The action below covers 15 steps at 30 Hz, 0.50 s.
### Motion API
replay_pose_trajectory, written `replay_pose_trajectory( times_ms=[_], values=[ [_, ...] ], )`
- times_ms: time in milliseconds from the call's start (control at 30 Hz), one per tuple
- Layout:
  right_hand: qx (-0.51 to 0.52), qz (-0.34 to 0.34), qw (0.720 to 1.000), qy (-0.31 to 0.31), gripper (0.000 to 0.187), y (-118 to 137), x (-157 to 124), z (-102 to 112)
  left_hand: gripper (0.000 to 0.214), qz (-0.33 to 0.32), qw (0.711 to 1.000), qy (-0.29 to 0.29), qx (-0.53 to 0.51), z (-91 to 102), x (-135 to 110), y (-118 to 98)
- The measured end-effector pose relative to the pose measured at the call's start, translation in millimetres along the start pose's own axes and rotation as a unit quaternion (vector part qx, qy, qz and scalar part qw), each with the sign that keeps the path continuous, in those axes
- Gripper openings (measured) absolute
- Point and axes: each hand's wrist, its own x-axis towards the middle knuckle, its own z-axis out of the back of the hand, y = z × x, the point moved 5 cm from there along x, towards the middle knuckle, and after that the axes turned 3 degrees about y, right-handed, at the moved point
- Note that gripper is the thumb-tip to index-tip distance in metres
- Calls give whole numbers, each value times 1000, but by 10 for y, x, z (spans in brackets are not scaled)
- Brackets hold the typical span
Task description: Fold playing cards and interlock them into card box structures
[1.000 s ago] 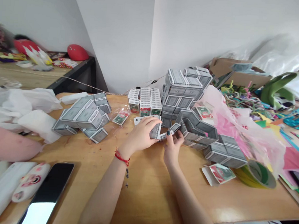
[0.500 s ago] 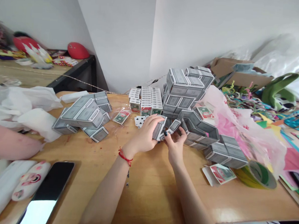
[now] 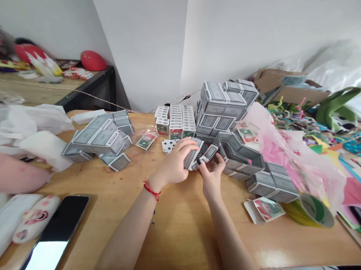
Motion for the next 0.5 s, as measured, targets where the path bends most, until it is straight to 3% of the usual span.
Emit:
replay_pose_trajectory(
  times_ms=[500],
  values=[
    [-15, 15, 1000, -8, 76, -36, 16, 41, 60, -29, 1000, 0, -3, -13, 11, -14]
  ],
)
